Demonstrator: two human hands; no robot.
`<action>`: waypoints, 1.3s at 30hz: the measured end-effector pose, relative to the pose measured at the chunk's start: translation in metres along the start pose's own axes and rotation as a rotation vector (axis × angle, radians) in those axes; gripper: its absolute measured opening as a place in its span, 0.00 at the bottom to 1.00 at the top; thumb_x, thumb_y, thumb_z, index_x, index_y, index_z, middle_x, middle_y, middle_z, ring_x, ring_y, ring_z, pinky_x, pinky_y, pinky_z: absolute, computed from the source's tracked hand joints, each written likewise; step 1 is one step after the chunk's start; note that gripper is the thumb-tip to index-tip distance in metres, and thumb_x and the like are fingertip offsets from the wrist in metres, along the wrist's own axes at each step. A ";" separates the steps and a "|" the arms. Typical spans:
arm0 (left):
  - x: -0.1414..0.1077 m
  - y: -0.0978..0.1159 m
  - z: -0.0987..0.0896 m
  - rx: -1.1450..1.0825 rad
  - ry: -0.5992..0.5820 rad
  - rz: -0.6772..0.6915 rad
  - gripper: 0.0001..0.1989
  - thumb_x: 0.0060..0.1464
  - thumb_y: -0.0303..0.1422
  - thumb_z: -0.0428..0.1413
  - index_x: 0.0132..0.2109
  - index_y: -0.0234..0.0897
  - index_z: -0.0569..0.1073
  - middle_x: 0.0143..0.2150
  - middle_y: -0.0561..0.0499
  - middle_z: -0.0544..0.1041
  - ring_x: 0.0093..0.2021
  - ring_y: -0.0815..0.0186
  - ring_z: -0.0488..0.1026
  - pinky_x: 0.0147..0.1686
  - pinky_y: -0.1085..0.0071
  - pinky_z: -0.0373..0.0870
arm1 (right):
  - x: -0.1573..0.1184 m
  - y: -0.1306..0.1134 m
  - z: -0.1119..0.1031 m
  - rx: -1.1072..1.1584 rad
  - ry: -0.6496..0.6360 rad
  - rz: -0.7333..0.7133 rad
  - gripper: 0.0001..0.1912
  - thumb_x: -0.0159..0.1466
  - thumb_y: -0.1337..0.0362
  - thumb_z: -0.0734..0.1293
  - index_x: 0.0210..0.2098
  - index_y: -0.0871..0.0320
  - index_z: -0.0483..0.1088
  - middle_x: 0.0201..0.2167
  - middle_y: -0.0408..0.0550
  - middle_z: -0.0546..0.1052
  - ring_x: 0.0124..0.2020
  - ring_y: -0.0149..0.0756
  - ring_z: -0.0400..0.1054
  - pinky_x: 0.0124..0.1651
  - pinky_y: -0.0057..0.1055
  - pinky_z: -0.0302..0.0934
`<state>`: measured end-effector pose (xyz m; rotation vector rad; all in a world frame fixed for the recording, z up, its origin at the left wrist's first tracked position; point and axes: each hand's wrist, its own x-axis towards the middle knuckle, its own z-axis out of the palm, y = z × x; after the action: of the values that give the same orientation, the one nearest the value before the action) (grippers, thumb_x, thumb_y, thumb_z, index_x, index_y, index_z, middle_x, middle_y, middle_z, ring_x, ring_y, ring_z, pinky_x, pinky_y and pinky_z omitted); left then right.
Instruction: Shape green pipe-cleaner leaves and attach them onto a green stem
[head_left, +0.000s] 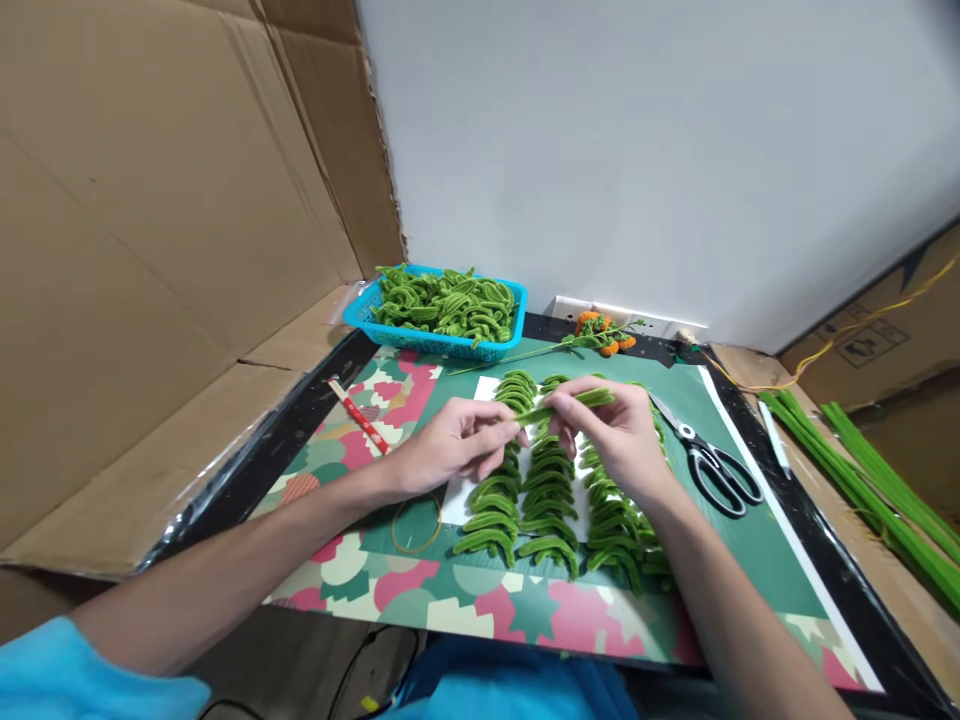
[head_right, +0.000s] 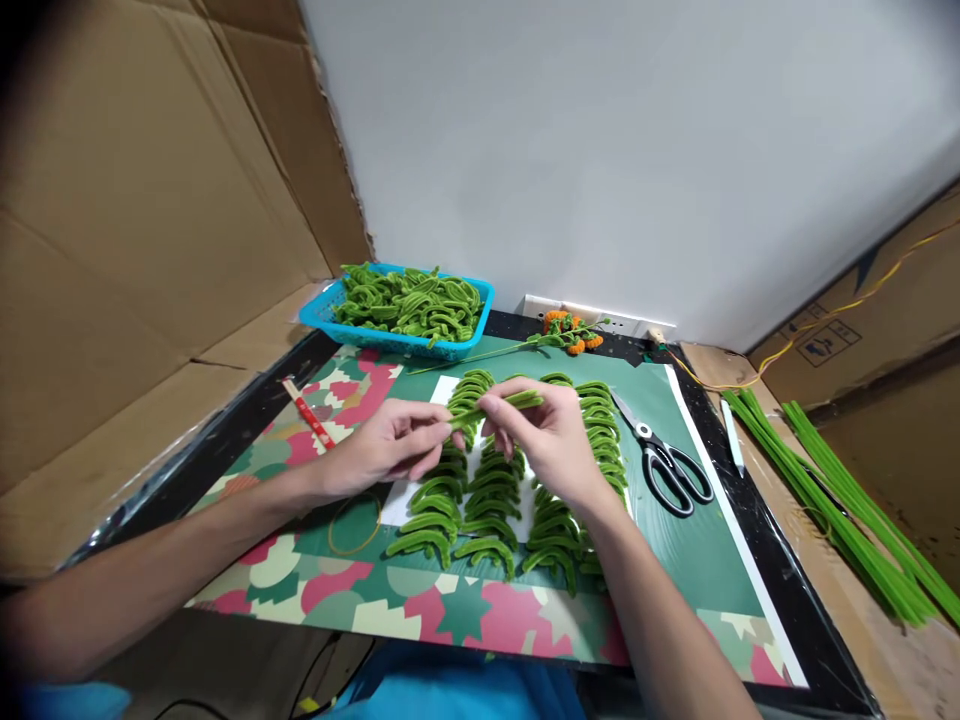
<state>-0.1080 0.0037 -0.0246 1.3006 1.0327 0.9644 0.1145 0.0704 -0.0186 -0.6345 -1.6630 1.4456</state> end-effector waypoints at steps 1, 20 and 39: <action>0.001 0.000 -0.001 -0.062 0.048 0.000 0.19 0.64 0.48 0.64 0.43 0.35 0.80 0.19 0.56 0.72 0.13 0.76 0.58 0.13 0.80 0.51 | -0.001 0.000 -0.003 -0.002 0.046 -0.018 0.16 0.67 0.48 0.76 0.38 0.56 0.80 0.26 0.45 0.81 0.21 0.33 0.71 0.24 0.31 0.69; 0.008 -0.005 -0.006 -0.220 0.095 0.006 0.20 0.66 0.45 0.64 0.57 0.35 0.77 0.40 0.48 0.82 0.19 0.68 0.79 0.12 0.79 0.65 | -0.005 0.007 -0.014 -0.475 0.028 -0.191 0.09 0.72 0.60 0.72 0.46 0.52 0.86 0.44 0.49 0.88 0.43 0.45 0.83 0.40 0.35 0.75; 0.008 -0.001 -0.002 -0.166 0.114 0.034 0.22 0.62 0.48 0.67 0.49 0.33 0.75 0.35 0.45 0.85 0.18 0.67 0.78 0.12 0.79 0.63 | -0.007 0.009 -0.010 -0.521 -0.039 -0.313 0.09 0.72 0.66 0.71 0.46 0.51 0.85 0.40 0.47 0.88 0.37 0.39 0.81 0.39 0.32 0.71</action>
<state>-0.1082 0.0122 -0.0264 1.1398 0.9974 1.1369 0.1249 0.0721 -0.0293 -0.5896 -2.0824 0.8079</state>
